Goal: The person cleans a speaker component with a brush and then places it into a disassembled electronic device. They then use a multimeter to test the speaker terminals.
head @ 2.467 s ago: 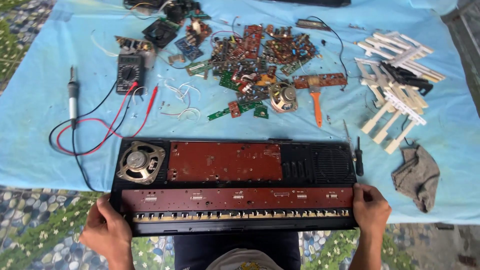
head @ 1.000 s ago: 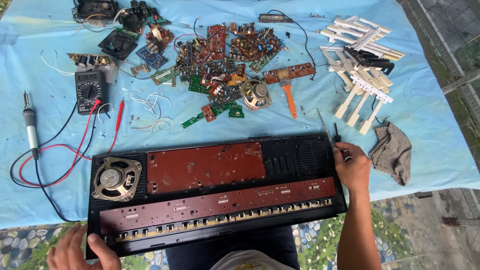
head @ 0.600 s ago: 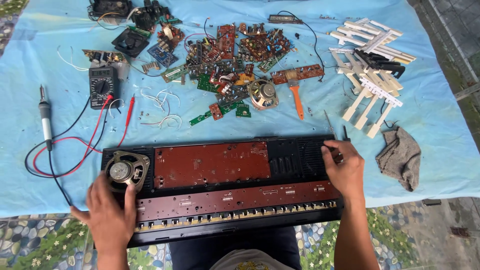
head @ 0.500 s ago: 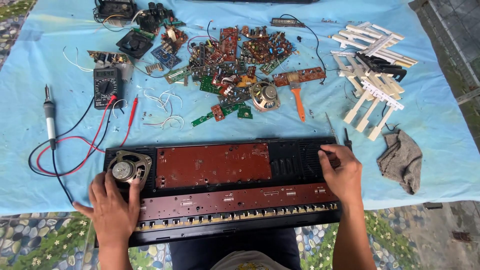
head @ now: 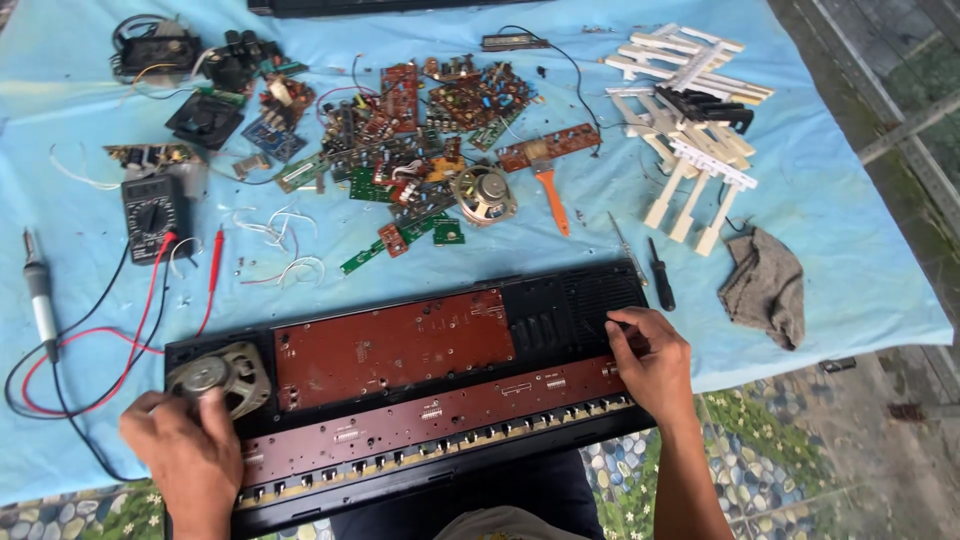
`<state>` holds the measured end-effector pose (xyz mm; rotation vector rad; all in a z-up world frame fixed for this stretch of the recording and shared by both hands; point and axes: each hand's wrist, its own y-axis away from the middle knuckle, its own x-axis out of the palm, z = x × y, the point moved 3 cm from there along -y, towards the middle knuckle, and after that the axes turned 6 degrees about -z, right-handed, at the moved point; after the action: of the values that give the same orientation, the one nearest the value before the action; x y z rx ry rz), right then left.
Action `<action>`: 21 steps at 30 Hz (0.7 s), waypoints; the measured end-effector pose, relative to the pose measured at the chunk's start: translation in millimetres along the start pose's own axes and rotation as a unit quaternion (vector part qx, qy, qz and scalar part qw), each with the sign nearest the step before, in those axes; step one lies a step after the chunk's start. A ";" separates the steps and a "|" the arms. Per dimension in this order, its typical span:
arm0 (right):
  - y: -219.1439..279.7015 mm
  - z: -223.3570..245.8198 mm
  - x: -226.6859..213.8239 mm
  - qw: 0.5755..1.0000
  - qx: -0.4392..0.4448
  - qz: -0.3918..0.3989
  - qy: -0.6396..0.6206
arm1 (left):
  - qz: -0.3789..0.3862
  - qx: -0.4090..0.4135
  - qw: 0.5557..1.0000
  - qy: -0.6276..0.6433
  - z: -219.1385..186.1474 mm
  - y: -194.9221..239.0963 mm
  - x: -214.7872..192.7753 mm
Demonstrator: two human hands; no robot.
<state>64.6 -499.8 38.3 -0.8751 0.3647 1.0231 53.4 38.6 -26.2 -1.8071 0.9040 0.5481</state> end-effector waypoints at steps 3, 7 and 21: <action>4.5 2.0 -1.2 1.000 -0.009 -0.001 -0.007 | -0.028 -0.001 0.996 0.080 -16.5 -2.9 2.7; 5.5 2.3 0.2 1.000 -0.020 -0.006 -0.019 | -0.017 -0.003 0.990 0.137 -54.0 -4.2 22.6; 27.9 3.1 -4.8 0.995 -0.094 0.003 0.018 | 0.115 0.016 0.991 -0.072 -92.4 6.7 68.0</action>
<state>37.9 -493.8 30.5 -1.0625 0.3045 1.0597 86.9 -70.3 -41.9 -1.6218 1.0217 0.7937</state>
